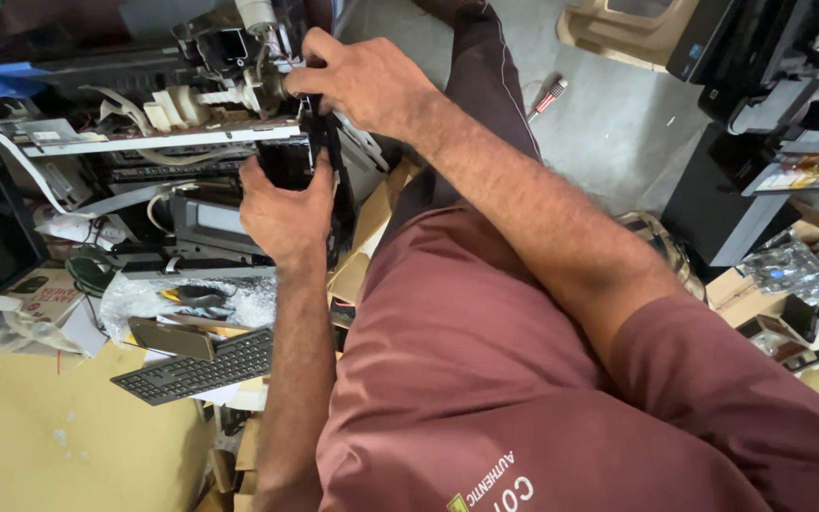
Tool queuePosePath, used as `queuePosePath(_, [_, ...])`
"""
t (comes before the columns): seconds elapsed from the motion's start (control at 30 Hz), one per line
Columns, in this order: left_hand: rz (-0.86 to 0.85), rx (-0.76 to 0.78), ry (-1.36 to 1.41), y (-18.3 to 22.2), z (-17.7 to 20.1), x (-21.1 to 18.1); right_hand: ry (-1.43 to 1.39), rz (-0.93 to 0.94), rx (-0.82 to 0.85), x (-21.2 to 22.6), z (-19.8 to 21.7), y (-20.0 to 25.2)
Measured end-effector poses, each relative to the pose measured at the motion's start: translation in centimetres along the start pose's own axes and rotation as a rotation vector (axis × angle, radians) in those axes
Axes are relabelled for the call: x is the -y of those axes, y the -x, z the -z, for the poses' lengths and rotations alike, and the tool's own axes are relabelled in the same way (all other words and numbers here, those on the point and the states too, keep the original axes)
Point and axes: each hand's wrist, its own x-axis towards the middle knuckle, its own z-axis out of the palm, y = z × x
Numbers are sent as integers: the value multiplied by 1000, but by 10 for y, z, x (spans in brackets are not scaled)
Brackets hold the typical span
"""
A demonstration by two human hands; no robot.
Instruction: The person disassembles and adjusts internal components of a printer using a tool and by hand.
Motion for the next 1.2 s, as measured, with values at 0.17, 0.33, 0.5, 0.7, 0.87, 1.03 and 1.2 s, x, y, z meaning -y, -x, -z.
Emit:
queuePosePath(0.17, [16, 3, 11, 2, -4, 2, -19, 3, -50, -1, -7, 1])
queuePosePath(0.33, [-7, -44, -17, 2, -10, 3, -7, 27, -46, -2, -5, -1])
queuePosePath(0.5, [15, -26, -25, 4, -11, -5, -7, 44, -35, -2, 0, 1])
queuePosePath(0.7, [-26, -95, -152, 3, 2, -13, 13, 58, -33, 0, 8, 1])
queuePosePath(0.87, [65, 32, -218, 0, -1, -14, -30, 50, -37, 1, -1, 11])
queuePosePath(1.03, [51, 93, -279, -4, -3, -16, 23, 67, -32, 2, -3, 9])
queuePosePath(1.2, [4, -6, -345, -4, -6, -10, 130, 96, -51, 2, -1, 4])
